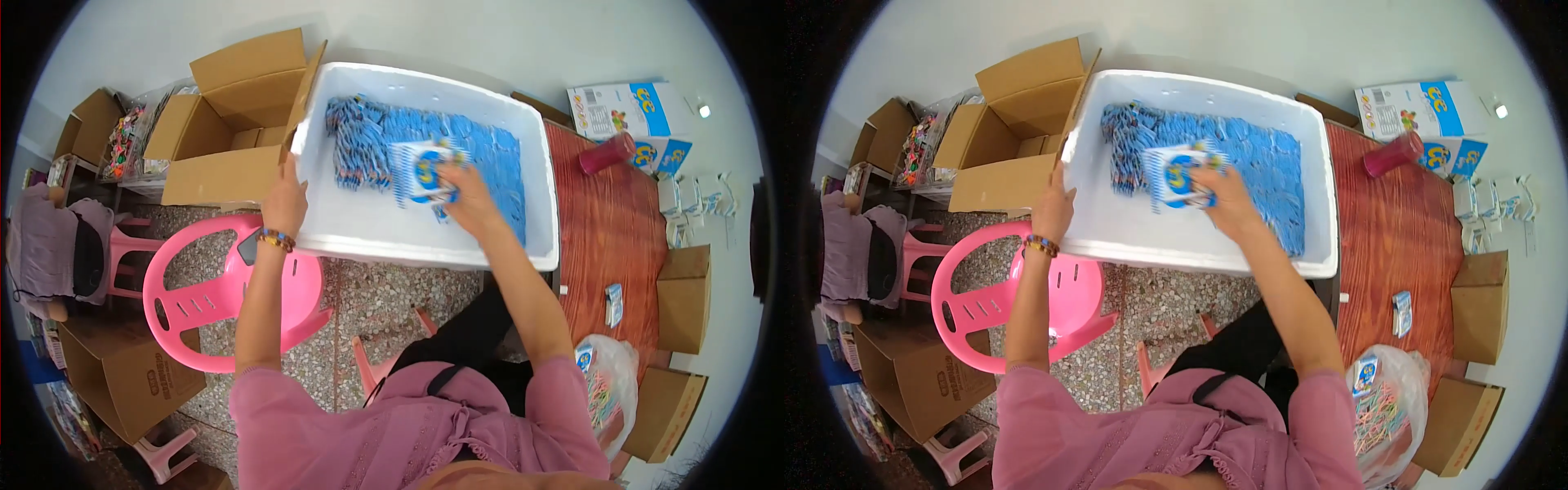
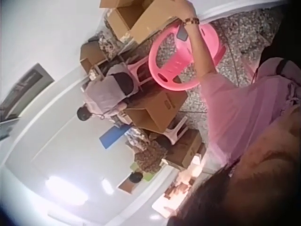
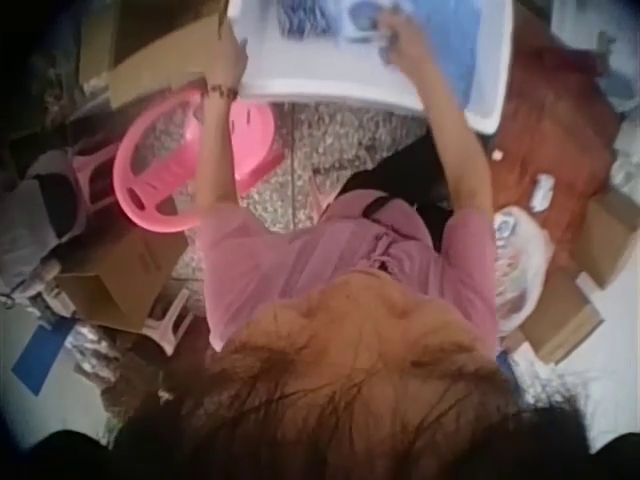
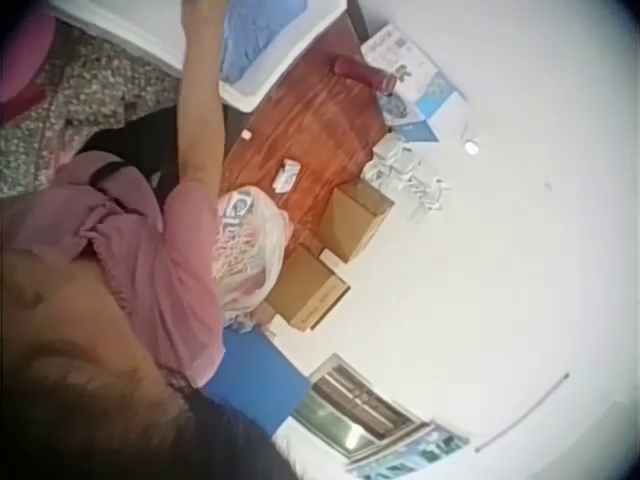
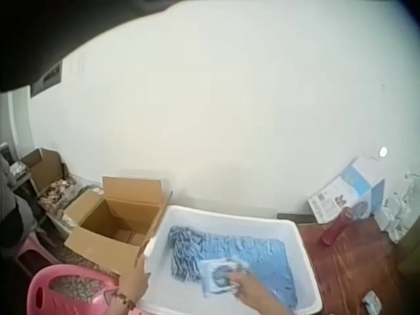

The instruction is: Package small plastic toy components into bags and organize them into storage bins.

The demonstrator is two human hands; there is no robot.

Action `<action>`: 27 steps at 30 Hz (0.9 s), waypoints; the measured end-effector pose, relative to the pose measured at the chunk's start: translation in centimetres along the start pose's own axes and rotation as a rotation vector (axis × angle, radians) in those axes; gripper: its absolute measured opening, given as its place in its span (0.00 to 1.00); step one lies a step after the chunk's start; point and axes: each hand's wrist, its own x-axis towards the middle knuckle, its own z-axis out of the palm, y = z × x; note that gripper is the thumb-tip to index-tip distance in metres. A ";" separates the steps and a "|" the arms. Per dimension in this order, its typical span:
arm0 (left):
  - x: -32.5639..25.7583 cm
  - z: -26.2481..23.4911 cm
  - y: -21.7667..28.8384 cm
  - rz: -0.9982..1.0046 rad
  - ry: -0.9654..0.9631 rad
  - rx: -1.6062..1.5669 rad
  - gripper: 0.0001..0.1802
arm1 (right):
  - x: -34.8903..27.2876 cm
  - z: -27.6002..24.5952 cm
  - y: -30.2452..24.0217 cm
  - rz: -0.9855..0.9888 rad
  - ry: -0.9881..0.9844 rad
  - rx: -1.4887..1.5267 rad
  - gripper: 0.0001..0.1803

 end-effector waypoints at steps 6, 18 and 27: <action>0.1 1.5 -0.3 0.063 0.022 0.018 0.34 | 12.4 6.7 7.1 0.056 -0.114 0.403 0.16; -0.1 -0.2 -0.2 -0.019 -0.008 -0.122 0.33 | 19.5 8.6 12.5 0.087 0.043 0.465 0.20; -0.1 -0.2 -0.3 -0.024 -0.001 -0.125 0.33 | 20.6 7.4 13.8 0.035 0.264 0.131 0.23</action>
